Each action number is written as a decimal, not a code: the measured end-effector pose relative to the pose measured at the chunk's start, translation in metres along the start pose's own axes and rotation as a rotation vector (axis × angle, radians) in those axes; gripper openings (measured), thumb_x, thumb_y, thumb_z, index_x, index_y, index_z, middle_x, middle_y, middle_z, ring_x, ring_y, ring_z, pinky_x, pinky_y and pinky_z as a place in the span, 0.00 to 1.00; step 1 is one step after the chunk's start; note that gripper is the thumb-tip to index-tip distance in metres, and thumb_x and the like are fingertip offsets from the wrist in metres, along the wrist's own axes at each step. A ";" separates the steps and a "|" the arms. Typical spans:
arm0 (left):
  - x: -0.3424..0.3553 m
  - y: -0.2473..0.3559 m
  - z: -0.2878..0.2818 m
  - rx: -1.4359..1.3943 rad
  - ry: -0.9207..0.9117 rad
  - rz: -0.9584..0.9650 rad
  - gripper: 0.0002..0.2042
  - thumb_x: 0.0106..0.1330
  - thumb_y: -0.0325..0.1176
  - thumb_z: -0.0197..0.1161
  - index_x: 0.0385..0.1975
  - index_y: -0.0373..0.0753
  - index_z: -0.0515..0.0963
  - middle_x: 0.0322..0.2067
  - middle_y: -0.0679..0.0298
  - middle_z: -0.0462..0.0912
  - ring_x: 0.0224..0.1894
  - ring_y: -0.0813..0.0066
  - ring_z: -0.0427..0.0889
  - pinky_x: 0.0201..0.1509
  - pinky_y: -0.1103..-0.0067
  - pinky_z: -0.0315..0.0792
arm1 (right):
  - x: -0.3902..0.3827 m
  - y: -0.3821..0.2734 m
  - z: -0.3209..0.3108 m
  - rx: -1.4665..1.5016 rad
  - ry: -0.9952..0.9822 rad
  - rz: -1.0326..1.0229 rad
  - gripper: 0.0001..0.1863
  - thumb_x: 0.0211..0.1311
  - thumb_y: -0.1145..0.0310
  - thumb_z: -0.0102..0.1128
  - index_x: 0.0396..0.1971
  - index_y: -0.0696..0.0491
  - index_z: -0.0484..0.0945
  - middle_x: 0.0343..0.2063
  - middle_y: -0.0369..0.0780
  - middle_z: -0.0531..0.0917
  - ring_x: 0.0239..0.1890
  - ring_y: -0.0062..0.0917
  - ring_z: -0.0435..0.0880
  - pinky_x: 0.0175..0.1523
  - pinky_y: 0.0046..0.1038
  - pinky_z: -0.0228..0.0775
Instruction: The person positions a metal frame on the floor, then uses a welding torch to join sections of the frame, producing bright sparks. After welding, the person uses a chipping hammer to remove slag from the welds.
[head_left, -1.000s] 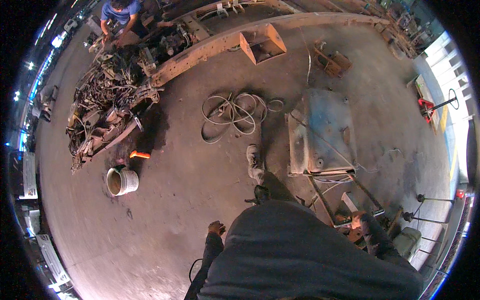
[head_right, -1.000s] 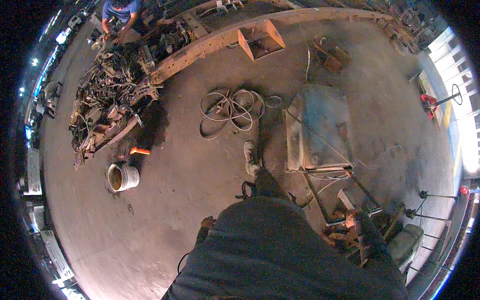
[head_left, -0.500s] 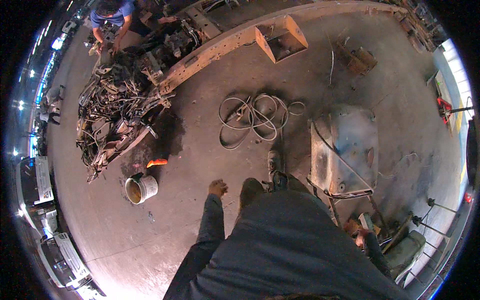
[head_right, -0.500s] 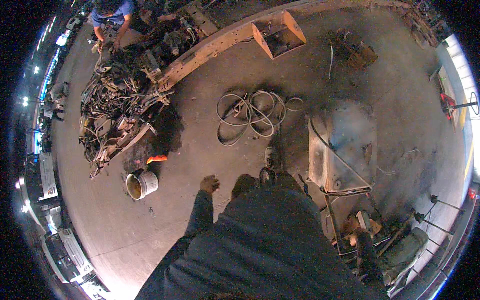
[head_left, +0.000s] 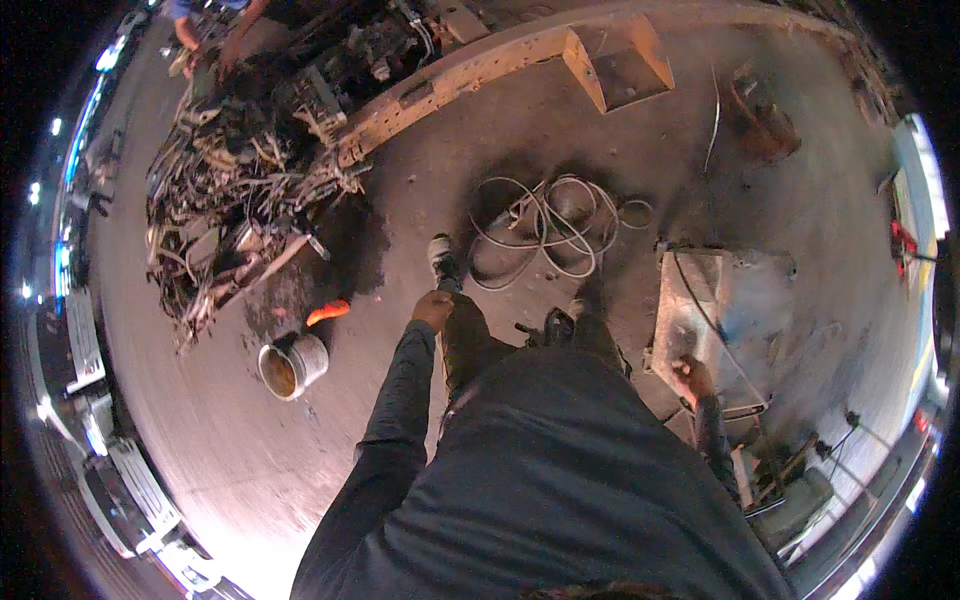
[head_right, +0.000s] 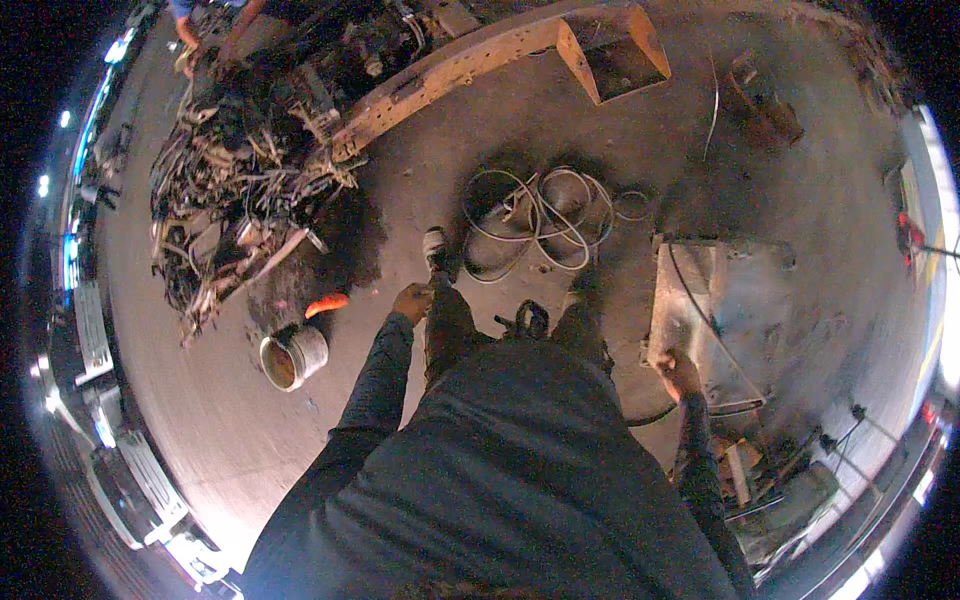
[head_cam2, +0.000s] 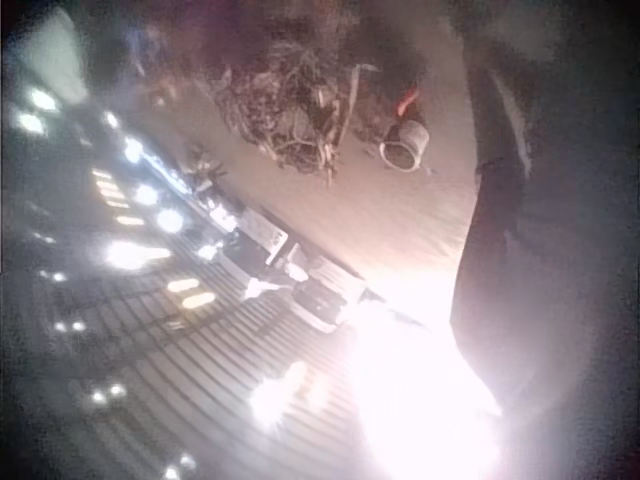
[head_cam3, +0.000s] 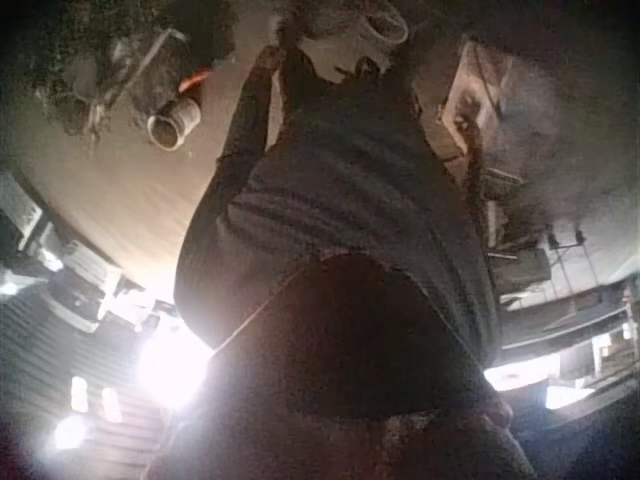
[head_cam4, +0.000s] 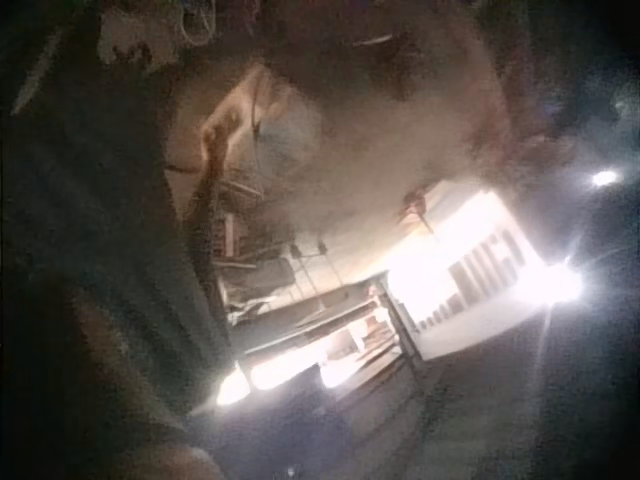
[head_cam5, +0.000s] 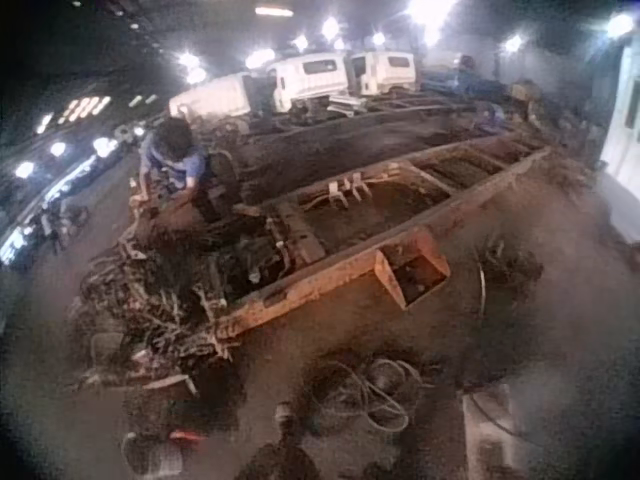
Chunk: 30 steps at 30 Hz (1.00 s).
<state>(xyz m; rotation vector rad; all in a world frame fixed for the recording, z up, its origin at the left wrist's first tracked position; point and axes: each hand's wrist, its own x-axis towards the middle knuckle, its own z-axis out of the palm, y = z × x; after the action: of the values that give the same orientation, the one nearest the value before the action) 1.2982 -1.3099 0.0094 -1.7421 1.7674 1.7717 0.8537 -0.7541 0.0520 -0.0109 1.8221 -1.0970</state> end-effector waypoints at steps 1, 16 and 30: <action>0.011 0.015 -0.015 0.012 -0.039 -0.027 0.18 0.64 0.33 0.65 0.54 0.41 0.80 0.42 0.57 0.87 0.36 0.71 0.85 0.34 0.69 0.81 | 0.014 -0.012 0.031 0.149 -0.027 0.013 0.07 0.71 0.71 0.56 0.46 0.54 0.78 0.33 0.35 0.80 0.32 0.21 0.76 0.36 0.26 0.70; 0.157 0.026 -0.119 0.738 -0.388 0.130 0.18 0.68 0.44 0.63 0.53 0.44 0.82 0.54 0.50 0.83 0.57 0.48 0.82 0.61 0.61 0.75 | 0.265 -0.099 0.456 -0.192 -0.407 0.000 0.13 0.69 0.57 0.60 0.37 0.52 0.82 0.27 0.36 0.80 0.28 0.25 0.78 0.34 0.32 0.70; 0.157 0.002 -0.085 0.562 0.017 0.076 0.10 0.68 0.38 0.64 0.45 0.44 0.84 0.41 0.52 0.88 0.43 0.49 0.87 0.49 0.63 0.81 | 0.551 0.003 0.606 -0.021 -0.231 0.311 0.10 0.66 0.66 0.64 0.27 0.54 0.79 0.24 0.39 0.79 0.25 0.23 0.78 0.27 0.30 0.69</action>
<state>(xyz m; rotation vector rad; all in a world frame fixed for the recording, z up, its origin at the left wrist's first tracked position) 1.2948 -1.4676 -0.0746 -1.4682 2.0921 1.1148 1.0079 -1.4043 -0.4221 0.1247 1.5653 -0.8215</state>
